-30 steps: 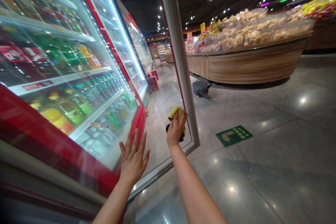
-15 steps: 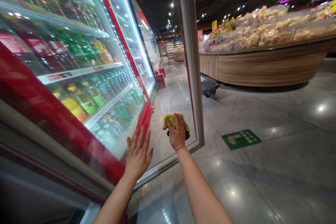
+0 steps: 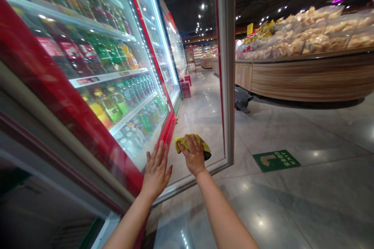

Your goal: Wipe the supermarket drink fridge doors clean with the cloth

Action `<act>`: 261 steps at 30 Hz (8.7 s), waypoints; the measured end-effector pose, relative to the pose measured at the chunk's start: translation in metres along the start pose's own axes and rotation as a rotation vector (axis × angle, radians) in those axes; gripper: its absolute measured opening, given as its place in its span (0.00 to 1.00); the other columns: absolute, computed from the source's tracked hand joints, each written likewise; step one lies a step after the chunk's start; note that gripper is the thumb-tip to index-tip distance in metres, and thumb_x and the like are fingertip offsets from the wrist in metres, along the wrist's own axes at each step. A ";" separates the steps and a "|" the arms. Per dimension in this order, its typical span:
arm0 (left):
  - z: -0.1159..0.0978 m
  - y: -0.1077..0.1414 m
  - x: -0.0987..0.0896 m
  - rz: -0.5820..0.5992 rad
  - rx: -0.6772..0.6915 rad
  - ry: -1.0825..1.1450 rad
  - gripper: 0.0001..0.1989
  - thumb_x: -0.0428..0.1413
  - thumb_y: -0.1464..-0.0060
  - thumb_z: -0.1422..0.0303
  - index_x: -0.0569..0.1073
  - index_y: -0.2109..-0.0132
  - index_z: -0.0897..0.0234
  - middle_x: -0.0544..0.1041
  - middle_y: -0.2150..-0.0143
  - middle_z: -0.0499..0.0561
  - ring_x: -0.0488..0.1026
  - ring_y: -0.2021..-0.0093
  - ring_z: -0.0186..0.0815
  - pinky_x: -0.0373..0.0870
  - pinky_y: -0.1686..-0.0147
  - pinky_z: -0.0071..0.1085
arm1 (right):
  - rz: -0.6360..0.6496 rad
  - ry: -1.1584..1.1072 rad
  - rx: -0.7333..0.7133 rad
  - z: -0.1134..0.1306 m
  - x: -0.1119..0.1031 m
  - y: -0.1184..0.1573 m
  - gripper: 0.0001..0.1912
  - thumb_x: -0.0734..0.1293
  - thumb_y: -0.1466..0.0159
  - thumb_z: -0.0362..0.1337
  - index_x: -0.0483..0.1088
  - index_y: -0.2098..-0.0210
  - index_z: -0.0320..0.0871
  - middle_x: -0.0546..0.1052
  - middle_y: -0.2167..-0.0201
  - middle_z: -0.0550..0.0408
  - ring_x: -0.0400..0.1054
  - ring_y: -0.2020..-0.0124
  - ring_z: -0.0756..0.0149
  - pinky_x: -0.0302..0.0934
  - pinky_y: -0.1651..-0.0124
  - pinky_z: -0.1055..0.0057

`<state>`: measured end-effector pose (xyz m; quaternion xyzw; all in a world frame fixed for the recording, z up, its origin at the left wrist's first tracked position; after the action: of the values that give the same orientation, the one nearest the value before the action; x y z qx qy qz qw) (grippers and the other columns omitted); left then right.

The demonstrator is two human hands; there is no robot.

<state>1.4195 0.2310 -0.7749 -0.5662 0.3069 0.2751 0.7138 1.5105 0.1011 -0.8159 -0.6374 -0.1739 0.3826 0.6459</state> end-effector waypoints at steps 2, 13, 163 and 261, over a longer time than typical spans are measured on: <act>0.001 0.003 -0.002 -0.021 -0.007 0.003 0.45 0.53 0.38 0.71 0.35 0.24 0.67 0.44 0.22 0.62 0.40 0.22 0.48 0.45 0.26 0.52 | -0.002 0.006 -0.009 0.001 -0.001 0.004 0.29 0.63 0.34 0.24 0.72 0.39 0.58 0.68 0.32 0.54 0.44 0.24 0.59 0.46 0.26 0.46; 0.009 0.012 0.003 -0.006 -0.031 -0.049 0.47 0.55 0.40 0.72 0.37 0.24 0.65 0.45 0.22 0.59 0.40 0.22 0.46 0.50 0.27 0.48 | 0.024 -0.025 0.193 0.022 -0.003 -0.085 0.31 0.61 0.32 0.26 0.65 0.33 0.58 0.59 0.27 0.52 0.42 0.24 0.50 0.47 0.28 0.39; 0.108 0.076 -0.064 -0.207 -0.255 -0.258 0.32 0.45 0.37 0.81 0.59 0.28 0.61 0.60 0.26 0.52 0.40 0.23 0.34 0.42 0.25 0.42 | 0.285 -0.269 -0.538 0.116 0.050 0.054 0.31 0.63 0.34 0.26 0.67 0.36 0.58 0.70 0.33 0.57 0.47 0.25 0.65 0.26 0.23 0.51; 0.064 0.089 0.049 0.004 -0.281 -0.103 0.57 0.70 0.51 0.70 0.45 0.24 0.56 0.37 0.23 0.63 0.21 0.26 0.48 0.28 0.29 0.64 | 0.142 -0.055 -0.323 0.012 0.014 0.059 0.26 0.65 0.34 0.28 0.72 0.40 0.57 0.69 0.33 0.54 0.44 0.24 0.60 0.31 0.23 0.47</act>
<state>1.3940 0.3141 -0.8579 -0.6451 0.2295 0.3456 0.6416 1.4954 0.1133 -0.8744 -0.7328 -0.2052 0.4117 0.5014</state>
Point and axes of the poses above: each hand's wrist, its own y-axis away from the middle knuckle, its own x-axis out of the palm, z = x × y, the point moved 5 cm from there along -y, towards the middle knuckle
